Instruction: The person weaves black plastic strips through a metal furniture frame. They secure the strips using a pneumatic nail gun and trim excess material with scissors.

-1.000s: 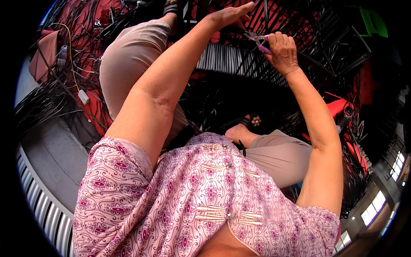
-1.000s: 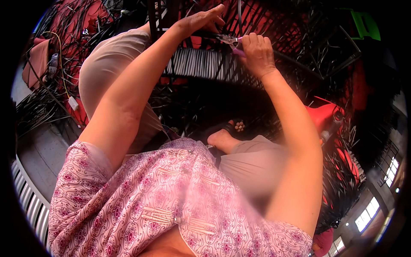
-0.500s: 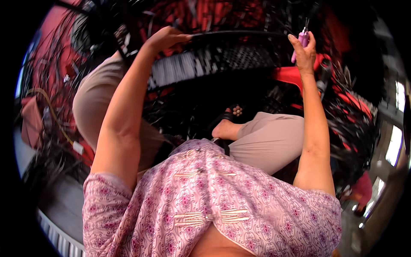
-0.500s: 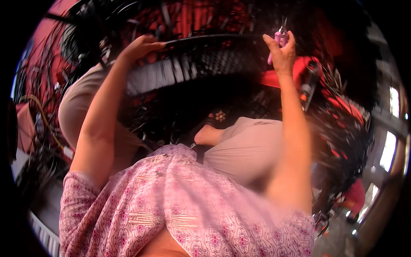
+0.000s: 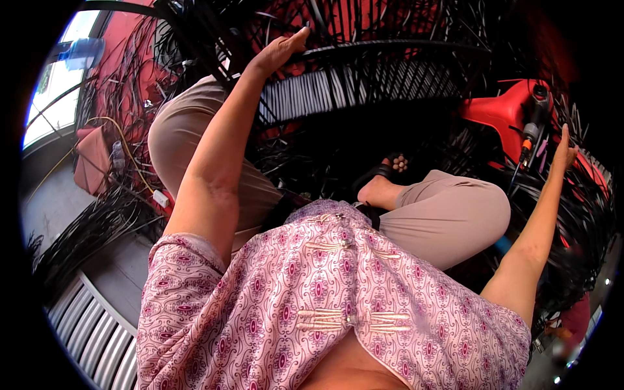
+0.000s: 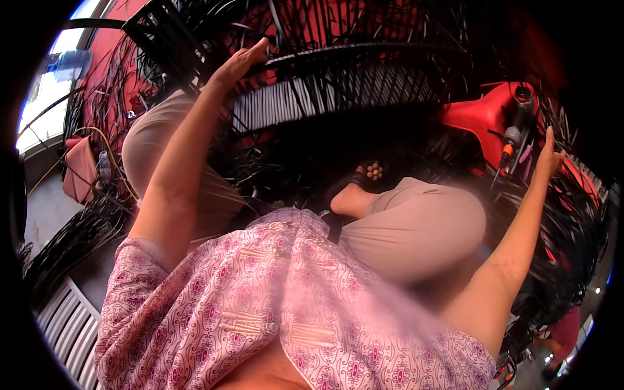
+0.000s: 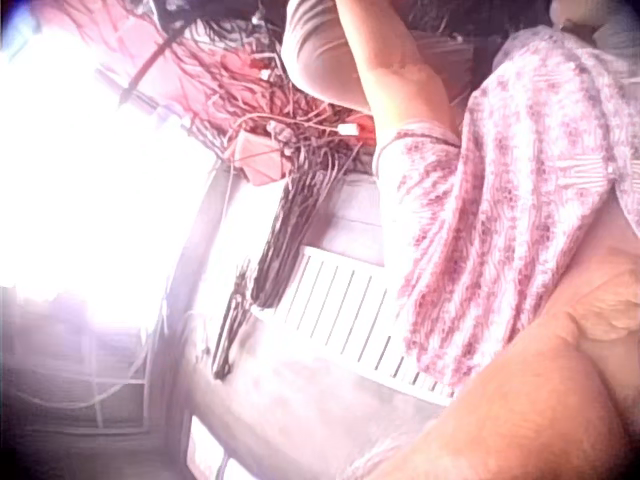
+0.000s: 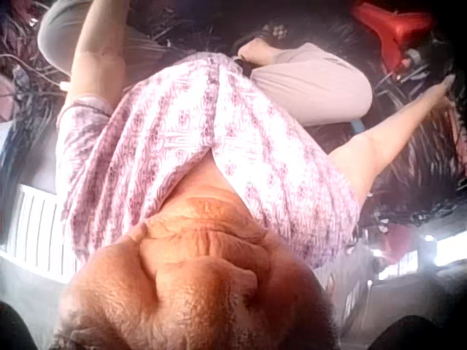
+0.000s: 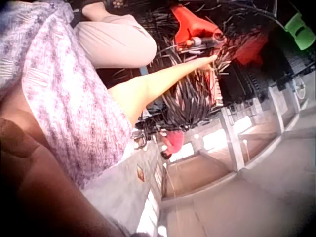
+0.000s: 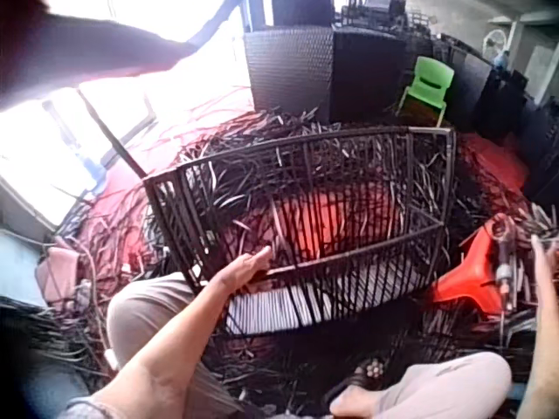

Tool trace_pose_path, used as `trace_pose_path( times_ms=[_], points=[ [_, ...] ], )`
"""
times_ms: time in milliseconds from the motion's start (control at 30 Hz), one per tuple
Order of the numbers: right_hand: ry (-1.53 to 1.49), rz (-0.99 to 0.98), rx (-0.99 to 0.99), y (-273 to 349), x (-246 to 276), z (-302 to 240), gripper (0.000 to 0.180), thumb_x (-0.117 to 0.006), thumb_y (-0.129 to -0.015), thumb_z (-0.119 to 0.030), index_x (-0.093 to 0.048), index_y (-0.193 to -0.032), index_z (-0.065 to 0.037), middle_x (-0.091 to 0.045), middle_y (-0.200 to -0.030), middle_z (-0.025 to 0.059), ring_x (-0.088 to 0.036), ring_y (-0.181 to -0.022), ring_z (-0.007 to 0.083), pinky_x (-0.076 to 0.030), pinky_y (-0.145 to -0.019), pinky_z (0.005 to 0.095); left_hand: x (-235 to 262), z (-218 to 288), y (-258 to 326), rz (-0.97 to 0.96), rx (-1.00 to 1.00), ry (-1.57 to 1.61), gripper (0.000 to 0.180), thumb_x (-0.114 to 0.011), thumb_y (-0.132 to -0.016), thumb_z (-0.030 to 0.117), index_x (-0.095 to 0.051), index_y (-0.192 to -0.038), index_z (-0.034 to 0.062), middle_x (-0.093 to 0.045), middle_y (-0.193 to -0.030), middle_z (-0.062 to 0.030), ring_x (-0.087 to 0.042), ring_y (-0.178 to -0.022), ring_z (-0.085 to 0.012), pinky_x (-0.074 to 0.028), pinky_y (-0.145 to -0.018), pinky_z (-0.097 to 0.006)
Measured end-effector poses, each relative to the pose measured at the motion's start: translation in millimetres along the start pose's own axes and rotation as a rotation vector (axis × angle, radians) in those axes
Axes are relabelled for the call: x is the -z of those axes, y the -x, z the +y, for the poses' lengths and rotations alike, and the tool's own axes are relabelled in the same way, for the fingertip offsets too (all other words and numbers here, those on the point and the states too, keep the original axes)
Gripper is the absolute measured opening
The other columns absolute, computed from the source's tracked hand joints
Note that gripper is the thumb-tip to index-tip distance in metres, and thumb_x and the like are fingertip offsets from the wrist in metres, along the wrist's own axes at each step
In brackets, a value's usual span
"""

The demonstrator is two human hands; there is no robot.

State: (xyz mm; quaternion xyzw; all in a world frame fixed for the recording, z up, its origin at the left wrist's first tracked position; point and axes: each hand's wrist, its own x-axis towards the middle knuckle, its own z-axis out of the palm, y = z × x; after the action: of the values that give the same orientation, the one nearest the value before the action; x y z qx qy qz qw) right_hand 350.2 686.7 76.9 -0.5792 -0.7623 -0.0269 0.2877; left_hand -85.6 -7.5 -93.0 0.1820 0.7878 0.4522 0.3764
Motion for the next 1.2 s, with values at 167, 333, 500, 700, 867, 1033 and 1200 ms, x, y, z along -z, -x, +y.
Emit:
trace_pose_path(
  times_ms=[167, 333, 500, 700, 867, 1033, 1200],
  points=[
    [-0.230, -0.167, 0.149, 28, 1, -73, 0.104, -0.075, -0.073, -0.062, -0.041, -0.140, 0.011, -0.049, -0.139, 0.0282, -0.051, -0.127, 0.0355, -0.039, -0.106, 0.0389, -6, 42, 24, -0.051, -0.002, 0.115, 0.086, -0.041, -0.089, 0.073, -0.068, -0.116, -0.0052, -0.067, -0.117, -0.0231, -0.059, -0.118, -0.0250, -0.034, -0.110, -0.034],
    [-0.546, -0.587, 0.271, 102, 47, -155, 0.088, -0.074, -0.085, -0.041, -0.032, -0.146, 0.008, -0.042, -0.147, 0.0257, -0.048, -0.131, 0.0293, -0.036, -0.108, 0.0344, -5, 43, 21, 0.014, 0.014, 0.259, 0.087, -0.034, -0.091, 0.075, -0.071, -0.109, -0.0022, -0.070, -0.112, -0.0162, -0.062, -0.111, -0.0222, -0.036, -0.107, -0.031],
    [-0.411, -0.761, 0.443, 169, 125, -187, 0.075, -0.073, -0.087, -0.032, -0.037, -0.146, 0.000, -0.041, -0.147, 0.0222, -0.046, -0.133, 0.0301, -0.040, -0.106, 0.0375, 13, -8, -7, -0.074, -0.021, 0.241, 0.080, -0.028, -0.094, 0.069, -0.058, -0.131, 0.0044, -0.068, -0.114, -0.0175, -0.064, -0.104, -0.0219, -0.039, -0.104, -0.036],
    [-0.397, -0.604, 0.386, 226, 188, -135, 0.063, -0.070, -0.090, -0.015, -0.040, -0.143, 0.001, -0.042, -0.141, 0.0193, -0.050, -0.126, 0.0284, -0.048, -0.098, 0.0362, 1, 41, 28, 0.038, -0.060, 0.092, 0.079, -0.026, -0.094, 0.067, -0.069, -0.116, 0.0037, -0.070, -0.110, -0.0173, -0.066, -0.104, -0.0254, -0.040, -0.102, -0.036],
    [-0.302, -0.449, 0.212, 263, 239, -79, 0.059, -0.066, -0.095, -0.026, -0.042, -0.141, 0.003, -0.046, -0.139, 0.0201, -0.054, -0.122, 0.0267, -0.049, -0.096, 0.0353, -6, 46, 35, 0.105, -0.064, 0.204, 0.089, -0.029, -0.088, 0.076, -0.071, -0.111, 0.0021, -0.069, -0.110, -0.0201, -0.064, -0.105, -0.0301, -0.040, -0.103, -0.037],
    [-0.487, -0.391, -0.151, 330, 259, -27, 0.063, -0.061, -0.096, -0.038, -0.041, -0.144, -0.002, -0.051, -0.138, 0.0156, -0.056, -0.117, 0.0249, -0.047, -0.095, 0.0367, -11, 48, 43, 0.087, -0.042, 0.219, 0.072, -0.029, -0.093, 0.066, -0.053, -0.127, 0.0068, -0.071, -0.110, -0.0170, -0.066, -0.103, -0.0276, -0.043, -0.098, -0.034],
    [-0.407, -0.515, -0.175, 428, 265, 21, 0.060, -0.061, -0.096, -0.039, -0.045, -0.139, 0.000, -0.058, -0.128, 0.0139, -0.057, -0.110, 0.0217, -0.046, -0.093, 0.0334, -14, 38, 50, 0.120, 0.040, 0.250, 0.083, -0.032, -0.090, 0.072, -0.069, -0.114, 0.0021, -0.071, -0.108, -0.0152, -0.067, -0.102, -0.0263, -0.045, -0.095, -0.034]
  ],
)
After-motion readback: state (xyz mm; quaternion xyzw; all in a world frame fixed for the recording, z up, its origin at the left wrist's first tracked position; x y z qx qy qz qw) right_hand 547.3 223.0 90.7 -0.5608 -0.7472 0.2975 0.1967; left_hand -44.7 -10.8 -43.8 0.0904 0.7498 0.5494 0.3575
